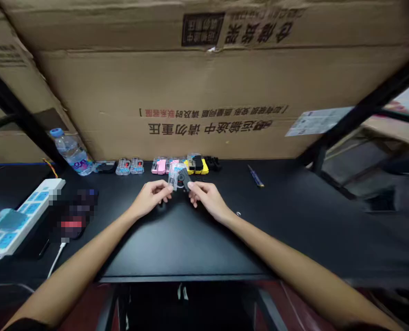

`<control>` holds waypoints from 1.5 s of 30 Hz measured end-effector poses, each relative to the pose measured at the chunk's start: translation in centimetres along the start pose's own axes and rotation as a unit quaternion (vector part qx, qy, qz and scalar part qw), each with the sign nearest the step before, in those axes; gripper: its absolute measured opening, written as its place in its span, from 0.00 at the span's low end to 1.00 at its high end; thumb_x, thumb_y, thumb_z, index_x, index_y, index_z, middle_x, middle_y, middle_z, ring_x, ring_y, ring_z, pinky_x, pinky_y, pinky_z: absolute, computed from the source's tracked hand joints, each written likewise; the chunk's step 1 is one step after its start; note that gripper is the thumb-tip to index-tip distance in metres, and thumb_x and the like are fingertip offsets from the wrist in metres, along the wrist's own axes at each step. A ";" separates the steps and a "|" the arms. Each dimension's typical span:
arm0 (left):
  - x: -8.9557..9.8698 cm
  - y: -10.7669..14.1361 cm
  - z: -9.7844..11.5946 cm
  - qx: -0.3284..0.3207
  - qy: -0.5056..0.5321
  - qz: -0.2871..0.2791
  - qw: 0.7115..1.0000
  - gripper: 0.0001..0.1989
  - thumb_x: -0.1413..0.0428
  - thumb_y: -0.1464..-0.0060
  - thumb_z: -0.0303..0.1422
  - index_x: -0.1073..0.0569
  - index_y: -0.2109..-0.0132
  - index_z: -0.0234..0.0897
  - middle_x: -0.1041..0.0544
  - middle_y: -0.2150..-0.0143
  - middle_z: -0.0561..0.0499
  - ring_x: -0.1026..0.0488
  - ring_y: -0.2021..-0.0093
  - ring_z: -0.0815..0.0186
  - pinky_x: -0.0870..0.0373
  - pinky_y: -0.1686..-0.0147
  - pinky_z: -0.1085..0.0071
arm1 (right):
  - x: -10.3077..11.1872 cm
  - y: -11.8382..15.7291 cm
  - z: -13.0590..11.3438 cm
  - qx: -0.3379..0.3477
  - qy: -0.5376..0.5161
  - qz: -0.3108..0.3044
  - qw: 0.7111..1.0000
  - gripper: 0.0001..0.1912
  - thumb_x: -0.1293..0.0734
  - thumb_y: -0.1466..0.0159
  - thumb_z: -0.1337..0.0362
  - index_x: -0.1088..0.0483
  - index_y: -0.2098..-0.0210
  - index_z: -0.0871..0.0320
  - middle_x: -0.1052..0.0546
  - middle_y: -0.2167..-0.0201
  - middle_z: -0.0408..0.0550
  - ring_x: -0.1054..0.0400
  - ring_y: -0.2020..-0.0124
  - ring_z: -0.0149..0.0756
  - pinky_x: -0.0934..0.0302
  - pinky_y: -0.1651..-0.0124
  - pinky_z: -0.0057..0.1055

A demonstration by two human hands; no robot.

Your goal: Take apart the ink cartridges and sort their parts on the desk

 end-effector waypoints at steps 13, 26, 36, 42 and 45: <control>2.0 -0.5 0.4 -0.020 0.071 0.089 0.993 0.23 0.39 0.42 0.52 0.27 0.69 0.36 0.27 0.76 0.54 0.33 0.77 0.71 0.43 0.78 0.76 | 2.0 -0.3 1.5 -0.025 -0.094 0.075 0.992 0.28 0.26 0.39 0.38 0.27 0.72 0.58 0.29 0.78 0.42 0.35 0.80 0.30 0.38 0.77 0.28; -1.6 0.1 1.0 -0.022 -0.032 -0.027 0.999 0.22 0.41 0.37 0.51 0.24 0.66 0.34 0.21 0.69 0.50 0.28 0.72 0.69 0.32 0.68 0.72 | -0.6 0.3 0.4 0.010 0.033 -0.046 0.998 0.30 0.31 0.35 0.36 0.27 0.74 0.58 0.27 0.79 0.43 0.34 0.80 0.30 0.39 0.73 0.30; -0.1 -0.3 0.3 -0.018 -0.012 0.022 1.000 0.24 0.42 0.38 0.54 0.25 0.67 0.35 0.24 0.73 0.53 0.32 0.76 0.70 0.34 0.70 0.73 | -0.2 0.0 1.4 0.006 -0.097 0.003 0.995 0.27 0.21 0.41 0.47 0.32 0.51 0.52 0.21 0.66 0.43 0.24 0.69 0.37 0.28 0.70 0.33; 0.0 -0.5 -0.7 -0.005 -0.013 0.027 1.000 0.27 0.45 0.36 0.56 0.25 0.66 0.35 0.26 0.75 0.54 0.33 0.79 0.71 0.37 0.74 0.73 | -1.4 0.1 0.8 0.031 -0.100 -0.074 0.992 0.19 0.23 0.36 0.51 0.24 0.50 0.54 0.19 0.60 0.47 0.21 0.59 0.38 0.23 0.59 0.37; 0.1 -0.7 -1.0 0.008 -0.008 0.042 0.999 0.28 0.46 0.36 0.57 0.26 0.66 0.35 0.26 0.75 0.54 0.33 0.80 0.72 0.39 0.75 0.74 | -1.6 0.2 0.9 0.014 -0.117 -0.093 0.989 0.23 0.24 0.35 0.52 0.22 0.44 0.54 0.18 0.55 0.50 0.21 0.54 0.40 0.23 0.53 0.39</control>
Point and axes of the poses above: each hand's wrist, its own y-axis away from the middle knuckle, its own x-axis out of the back of the hand, z = x × y, the point moved 8 cm from there along -y, towards the middle knuckle
